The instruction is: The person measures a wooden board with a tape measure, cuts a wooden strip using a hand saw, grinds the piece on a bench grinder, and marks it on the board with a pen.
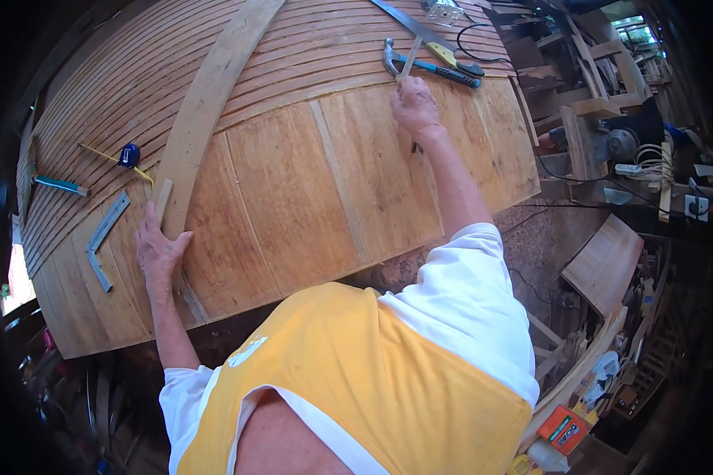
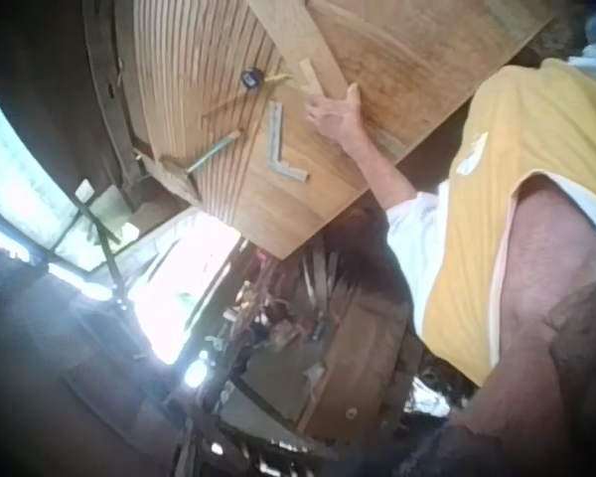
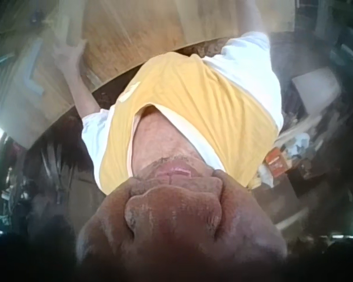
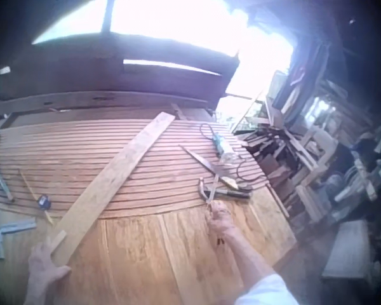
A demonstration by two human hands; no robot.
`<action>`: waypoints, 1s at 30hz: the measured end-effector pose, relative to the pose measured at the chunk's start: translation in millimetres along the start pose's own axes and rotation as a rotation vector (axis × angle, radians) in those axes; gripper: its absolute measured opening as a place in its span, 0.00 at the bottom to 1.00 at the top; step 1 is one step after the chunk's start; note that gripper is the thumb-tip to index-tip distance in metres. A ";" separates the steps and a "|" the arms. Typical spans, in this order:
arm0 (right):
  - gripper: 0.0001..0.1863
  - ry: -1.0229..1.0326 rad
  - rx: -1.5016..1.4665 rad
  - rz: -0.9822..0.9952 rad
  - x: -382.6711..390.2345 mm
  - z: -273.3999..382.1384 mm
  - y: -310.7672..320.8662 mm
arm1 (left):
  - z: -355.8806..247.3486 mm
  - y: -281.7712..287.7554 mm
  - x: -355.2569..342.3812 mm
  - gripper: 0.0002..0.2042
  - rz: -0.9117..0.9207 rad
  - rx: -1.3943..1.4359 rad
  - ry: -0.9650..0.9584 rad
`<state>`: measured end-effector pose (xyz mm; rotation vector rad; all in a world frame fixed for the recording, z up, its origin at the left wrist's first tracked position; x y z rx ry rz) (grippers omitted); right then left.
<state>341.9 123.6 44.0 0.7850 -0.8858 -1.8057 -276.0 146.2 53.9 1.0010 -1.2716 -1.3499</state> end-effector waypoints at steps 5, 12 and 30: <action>0.22 0.146 0.183 -0.157 -16.7 -66.3 44.3 | -48.4 16.5 36.5 0.53 0.041 -0.044 0.058; 0.26 0.107 0.366 -0.040 -41.1 -124.5 68.4 | -187.2 33.0 99.9 0.51 0.009 0.039 0.174; 0.31 -0.127 0.469 0.184 3.7 -167.2 101.8 | -240.3 16.6 170.2 0.49 -0.025 0.114 0.262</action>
Point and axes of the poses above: each hand's wrist, its own x-axis away from the middle knuckle, its own y-axis out of the back of the hand, z = x × y, the point moved 7 cm from there along -x, towards the middle knuckle, and after that the axes turned 14 degrees about -x, right-handed, at the moved point
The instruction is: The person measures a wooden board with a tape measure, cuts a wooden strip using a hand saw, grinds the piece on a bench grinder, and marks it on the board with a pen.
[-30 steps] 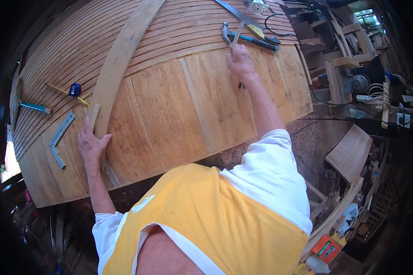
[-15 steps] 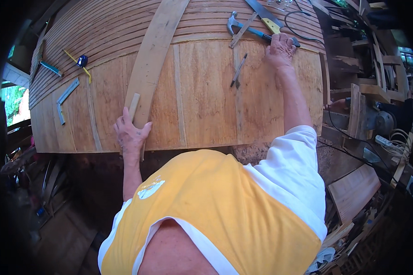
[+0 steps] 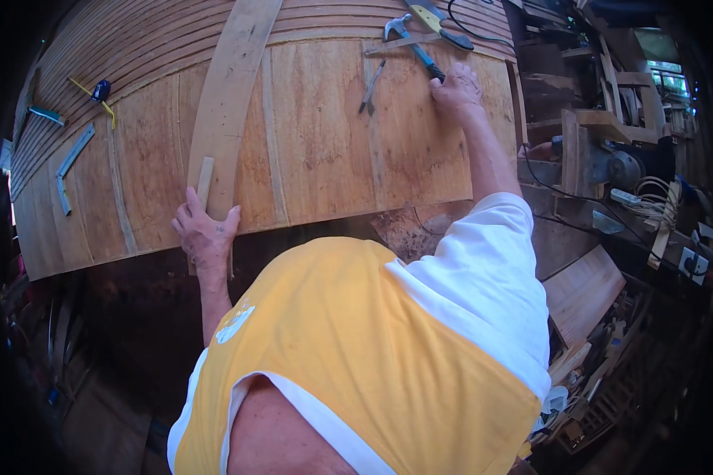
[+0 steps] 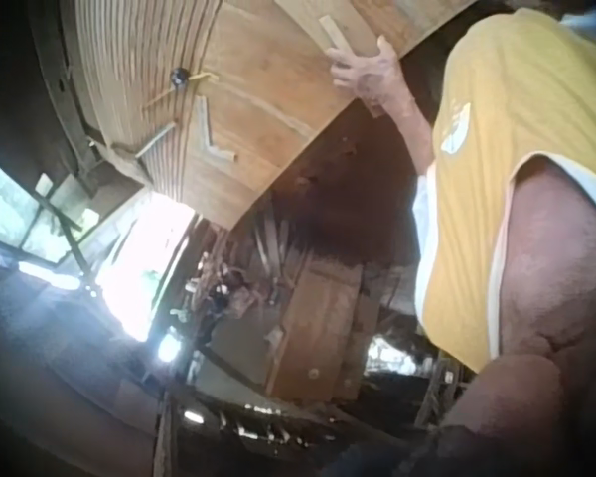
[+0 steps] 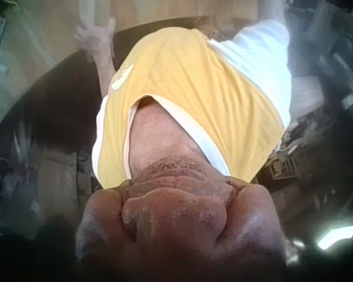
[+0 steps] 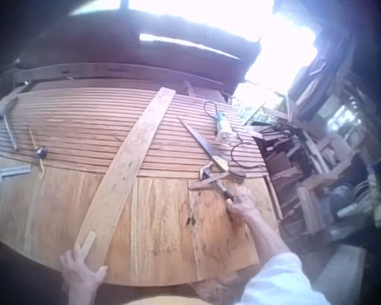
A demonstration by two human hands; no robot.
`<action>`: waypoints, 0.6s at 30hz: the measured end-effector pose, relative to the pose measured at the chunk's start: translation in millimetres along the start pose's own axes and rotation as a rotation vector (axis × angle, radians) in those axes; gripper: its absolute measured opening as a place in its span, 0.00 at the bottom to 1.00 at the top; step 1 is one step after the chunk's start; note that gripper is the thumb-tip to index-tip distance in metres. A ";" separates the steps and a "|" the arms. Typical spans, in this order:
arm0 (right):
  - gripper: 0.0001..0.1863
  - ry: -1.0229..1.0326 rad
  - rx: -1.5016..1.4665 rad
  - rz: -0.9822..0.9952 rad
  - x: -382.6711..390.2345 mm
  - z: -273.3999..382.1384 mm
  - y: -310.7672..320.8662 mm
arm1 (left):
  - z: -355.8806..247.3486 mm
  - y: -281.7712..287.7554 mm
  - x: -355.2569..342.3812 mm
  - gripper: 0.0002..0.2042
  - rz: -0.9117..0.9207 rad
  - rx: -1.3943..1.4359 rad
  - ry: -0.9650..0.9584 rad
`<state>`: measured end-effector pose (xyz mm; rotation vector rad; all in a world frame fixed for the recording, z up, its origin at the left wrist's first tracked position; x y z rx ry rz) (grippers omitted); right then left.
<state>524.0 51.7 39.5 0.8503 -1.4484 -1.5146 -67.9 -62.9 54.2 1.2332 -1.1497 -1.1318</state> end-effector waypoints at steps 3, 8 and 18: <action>0.31 -0.086 -0.112 0.049 10.2 -33.1 -4.9 | -9.3 -1.8 8.3 0.49 0.007 0.002 0.019; 0.28 -0.110 -0.164 0.151 31.5 -79.3 -2.0 | -31.4 -4.0 22.4 0.50 -0.043 -0.007 0.021; 0.15 0.577 -0.436 -0.063 26.5 -53.3 65.6 | -127.8 -0.3 67.2 0.50 0.042 -0.035 0.171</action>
Point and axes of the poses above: each hand's wrist, its own x-axis away from the middle knuckle, its own y-axis out of the back of the hand, z = x × y, the point moved 7 cm from there along -x, towards the middle knuckle, and after that the axes turned 14 degrees about -x, right-handed, at the moved point
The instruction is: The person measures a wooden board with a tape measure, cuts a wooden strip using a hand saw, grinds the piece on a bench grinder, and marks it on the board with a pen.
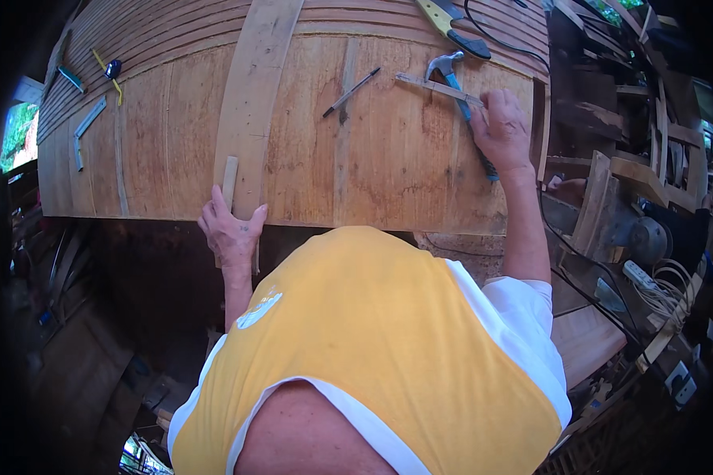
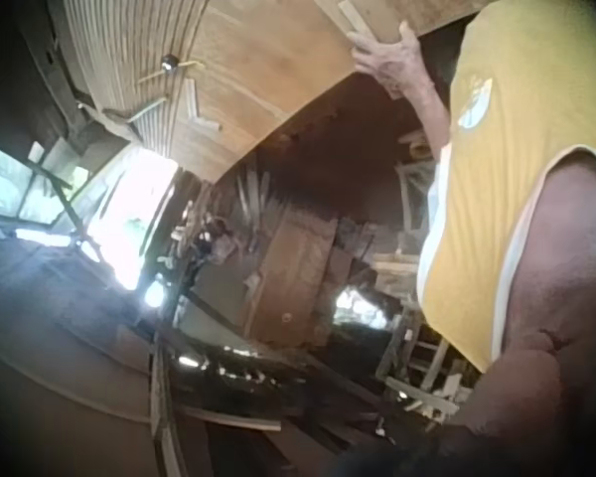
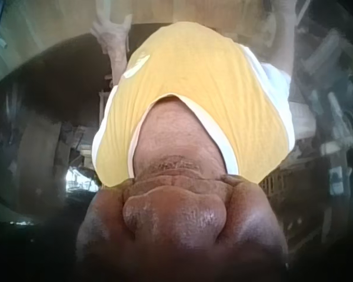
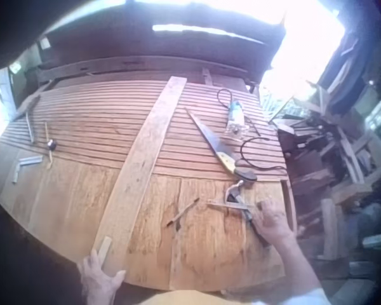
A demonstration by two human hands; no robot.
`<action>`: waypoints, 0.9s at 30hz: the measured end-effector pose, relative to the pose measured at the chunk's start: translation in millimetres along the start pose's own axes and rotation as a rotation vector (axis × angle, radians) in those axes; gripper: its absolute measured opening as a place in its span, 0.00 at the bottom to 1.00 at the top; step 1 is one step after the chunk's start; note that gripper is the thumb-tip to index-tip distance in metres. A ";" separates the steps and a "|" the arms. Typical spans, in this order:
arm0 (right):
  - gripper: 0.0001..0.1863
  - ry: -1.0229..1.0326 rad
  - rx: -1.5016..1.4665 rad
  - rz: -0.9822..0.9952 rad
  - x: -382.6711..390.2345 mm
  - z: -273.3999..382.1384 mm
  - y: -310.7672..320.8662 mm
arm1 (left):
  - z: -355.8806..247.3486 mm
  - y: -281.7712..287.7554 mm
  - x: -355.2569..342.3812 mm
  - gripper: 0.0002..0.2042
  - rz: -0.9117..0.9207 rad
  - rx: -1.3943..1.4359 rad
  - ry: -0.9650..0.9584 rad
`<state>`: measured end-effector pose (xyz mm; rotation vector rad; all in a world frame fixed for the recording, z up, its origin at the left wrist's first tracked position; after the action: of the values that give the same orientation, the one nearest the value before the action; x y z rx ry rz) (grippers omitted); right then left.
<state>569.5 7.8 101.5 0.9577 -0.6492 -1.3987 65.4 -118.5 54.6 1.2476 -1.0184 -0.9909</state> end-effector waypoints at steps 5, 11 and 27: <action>0.17 0.389 -0.116 0.144 -46.4 92.1 -89.3 | -26.1 -3.1 16.1 0.51 0.048 0.036 0.054; 0.11 0.406 0.075 0.344 -71.3 100.8 -150.5 | -18.6 4.8 18.4 0.41 -0.062 0.124 -0.008; 0.11 0.145 -0.414 0.289 -22.6 220.5 -177.6 | 72.0 -7.6 -58.5 0.19 -0.231 0.492 0.099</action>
<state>288.1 7.4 62.6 0.6016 -0.3516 -1.1347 -19.5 -81.0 47.0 1.8351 -1.0933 -0.8659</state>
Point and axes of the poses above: each hand's wrist, its own x-axis away from the middle knuckle, its own y-axis out of the back of the hand, z = x × y, the point moved 7 cm from there along -x, towards the middle knuckle, and after that the axes turned 14 degrees about -x, right-handed, at the moved point
